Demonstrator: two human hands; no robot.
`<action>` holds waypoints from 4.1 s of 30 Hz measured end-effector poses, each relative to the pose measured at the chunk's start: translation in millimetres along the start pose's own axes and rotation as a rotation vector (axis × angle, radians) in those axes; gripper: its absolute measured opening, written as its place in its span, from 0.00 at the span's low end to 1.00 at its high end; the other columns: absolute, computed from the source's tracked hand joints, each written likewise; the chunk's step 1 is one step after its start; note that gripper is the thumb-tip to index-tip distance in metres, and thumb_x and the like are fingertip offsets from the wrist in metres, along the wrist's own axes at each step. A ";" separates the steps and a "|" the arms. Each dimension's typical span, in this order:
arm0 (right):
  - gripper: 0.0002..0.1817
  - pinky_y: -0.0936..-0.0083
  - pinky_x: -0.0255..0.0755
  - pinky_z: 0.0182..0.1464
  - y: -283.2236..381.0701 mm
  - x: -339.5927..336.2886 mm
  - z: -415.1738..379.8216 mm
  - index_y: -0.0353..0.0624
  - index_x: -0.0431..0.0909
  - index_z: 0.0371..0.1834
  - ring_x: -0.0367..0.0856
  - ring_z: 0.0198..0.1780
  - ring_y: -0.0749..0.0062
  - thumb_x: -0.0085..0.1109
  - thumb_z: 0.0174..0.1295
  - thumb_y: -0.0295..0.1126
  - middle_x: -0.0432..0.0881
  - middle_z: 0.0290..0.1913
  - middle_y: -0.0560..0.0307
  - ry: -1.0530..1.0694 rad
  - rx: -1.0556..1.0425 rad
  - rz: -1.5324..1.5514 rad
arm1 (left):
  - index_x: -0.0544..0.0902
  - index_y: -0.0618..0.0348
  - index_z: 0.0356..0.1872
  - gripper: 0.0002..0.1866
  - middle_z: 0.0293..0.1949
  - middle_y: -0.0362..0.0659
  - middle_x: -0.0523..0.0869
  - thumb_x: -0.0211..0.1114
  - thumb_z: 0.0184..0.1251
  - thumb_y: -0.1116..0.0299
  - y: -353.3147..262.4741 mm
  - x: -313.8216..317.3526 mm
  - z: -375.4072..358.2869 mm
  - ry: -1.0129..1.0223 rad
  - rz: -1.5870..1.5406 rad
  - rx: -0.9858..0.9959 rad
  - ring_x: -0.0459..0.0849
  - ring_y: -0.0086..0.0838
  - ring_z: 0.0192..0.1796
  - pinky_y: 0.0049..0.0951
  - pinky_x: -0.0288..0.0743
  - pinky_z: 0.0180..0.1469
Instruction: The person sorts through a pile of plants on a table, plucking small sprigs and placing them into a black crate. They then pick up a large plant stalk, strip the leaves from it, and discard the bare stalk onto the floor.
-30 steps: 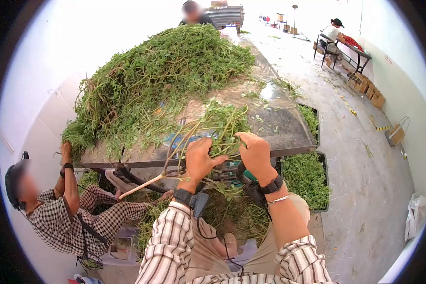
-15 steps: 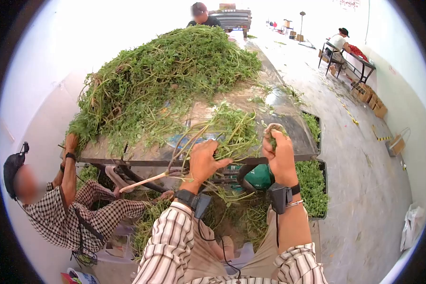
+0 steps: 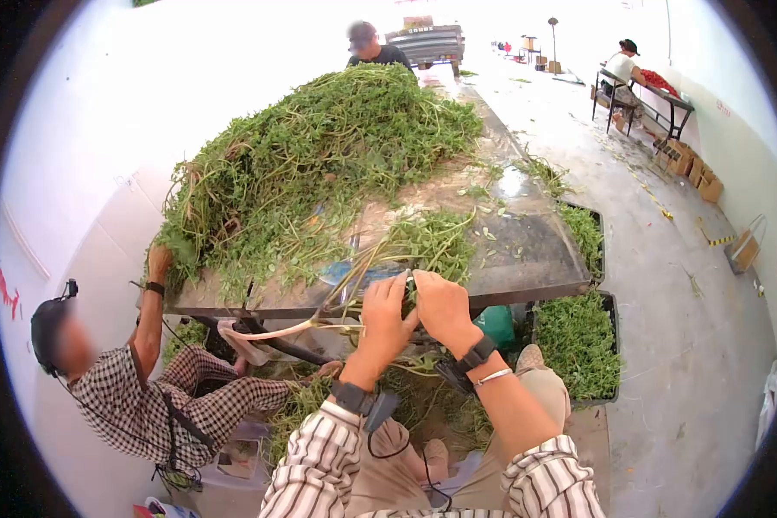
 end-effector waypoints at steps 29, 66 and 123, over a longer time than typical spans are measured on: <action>0.13 0.64 0.74 0.31 12.2 8.2 -4.7 0.41 0.72 0.44 0.80 0.34 0.57 0.53 0.54 0.23 0.76 0.32 0.51 0.063 -0.043 -0.109 | 0.72 0.69 0.53 0.26 0.46 0.62 0.79 0.65 0.51 0.69 87.1 22.9 84.2 0.502 0.084 -0.240 0.77 0.54 0.50 0.42 0.72 0.50; 0.19 0.64 0.72 0.53 -44.1 -47.0 15.4 0.37 0.75 0.53 0.77 0.50 0.46 0.50 0.57 0.23 0.78 0.51 0.37 0.020 0.336 0.417 | 0.45 0.68 0.71 0.35 0.46 0.47 0.76 0.51 0.72 0.62 91.2 22.8 23.5 -0.482 -0.757 -0.576 0.73 0.30 0.43 0.33 0.70 0.46; 0.12 0.59 0.70 0.44 -44.8 -74.0 37.3 0.35 0.78 0.37 0.75 0.41 0.44 0.56 0.49 0.28 0.77 0.36 0.40 0.222 0.090 0.110 | 0.65 0.70 0.53 0.17 0.28 0.45 0.80 0.51 0.72 0.66 72.9 37.9 33.5 -0.380 -0.621 -0.615 0.77 0.36 0.31 0.37 0.69 0.37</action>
Point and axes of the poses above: each hand's wrist, its own z-axis towards the middle knuckle, its own x-axis out of the palm, y = z × x, the point moved 7 cm from there along z, towards the middle knuckle
